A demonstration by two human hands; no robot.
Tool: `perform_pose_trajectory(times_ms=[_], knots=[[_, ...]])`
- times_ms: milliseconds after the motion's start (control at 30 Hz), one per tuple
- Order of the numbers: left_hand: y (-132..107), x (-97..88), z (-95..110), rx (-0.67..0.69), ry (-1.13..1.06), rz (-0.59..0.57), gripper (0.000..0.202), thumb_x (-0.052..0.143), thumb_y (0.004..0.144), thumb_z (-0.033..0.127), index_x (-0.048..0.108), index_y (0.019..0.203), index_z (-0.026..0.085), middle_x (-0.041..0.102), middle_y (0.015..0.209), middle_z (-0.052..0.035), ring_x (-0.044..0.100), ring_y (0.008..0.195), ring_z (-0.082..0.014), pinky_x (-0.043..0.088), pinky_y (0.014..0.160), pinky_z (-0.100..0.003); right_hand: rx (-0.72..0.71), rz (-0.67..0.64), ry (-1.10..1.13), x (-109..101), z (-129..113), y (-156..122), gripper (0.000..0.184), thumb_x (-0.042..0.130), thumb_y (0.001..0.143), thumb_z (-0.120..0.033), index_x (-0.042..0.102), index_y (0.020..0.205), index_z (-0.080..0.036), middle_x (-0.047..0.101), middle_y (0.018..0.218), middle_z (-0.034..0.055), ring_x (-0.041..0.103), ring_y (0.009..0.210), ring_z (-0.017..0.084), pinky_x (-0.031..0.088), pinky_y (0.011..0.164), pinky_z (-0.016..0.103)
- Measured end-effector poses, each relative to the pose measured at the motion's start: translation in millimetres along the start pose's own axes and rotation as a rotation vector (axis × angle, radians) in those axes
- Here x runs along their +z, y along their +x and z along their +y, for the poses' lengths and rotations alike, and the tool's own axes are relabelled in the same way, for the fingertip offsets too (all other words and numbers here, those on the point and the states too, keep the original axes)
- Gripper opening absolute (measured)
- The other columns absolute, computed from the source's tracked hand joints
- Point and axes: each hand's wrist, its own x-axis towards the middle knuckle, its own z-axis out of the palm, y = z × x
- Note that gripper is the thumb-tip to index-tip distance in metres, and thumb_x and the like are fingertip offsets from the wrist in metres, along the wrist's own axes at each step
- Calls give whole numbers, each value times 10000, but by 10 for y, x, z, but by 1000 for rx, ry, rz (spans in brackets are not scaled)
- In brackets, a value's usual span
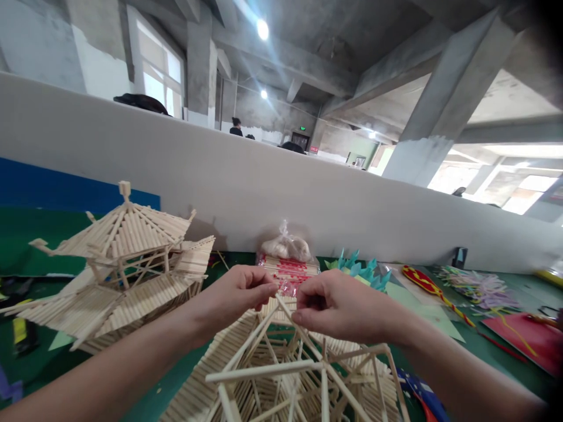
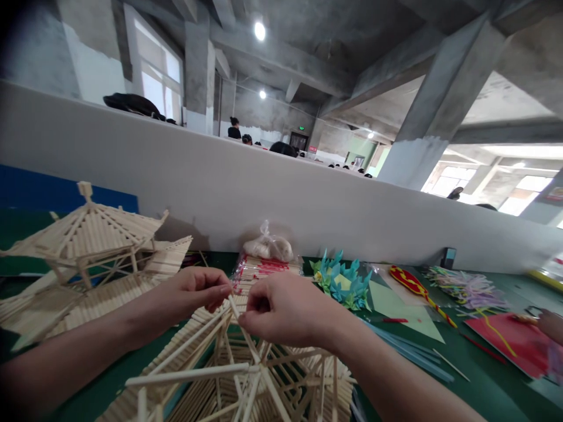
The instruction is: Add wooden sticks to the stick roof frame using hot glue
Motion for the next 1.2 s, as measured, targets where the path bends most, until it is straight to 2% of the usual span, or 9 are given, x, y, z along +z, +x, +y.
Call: perform_pose_trajectory(times_ms=[733, 1200], knots=[[5, 38, 36, -15, 61, 60, 253, 506, 746, 386, 529, 626, 164, 420, 550, 60, 343, 533, -103, 258, 513, -224, 25, -43, -17, -9, -61, -3, 145, 494, 730, -273, 506, 609, -194, 425, 515, -62, 376, 484, 66, 268, 425, 192], [46, 4, 10, 15, 90, 16, 252, 495, 766, 380, 541, 653, 159, 432, 564, 51, 350, 546, -105, 267, 521, -227, 33, -73, 25, -15, -61, 15, 183, 522, 724, -291, 476, 578, -189, 406, 498, -69, 356, 467, 58, 257, 406, 186]])
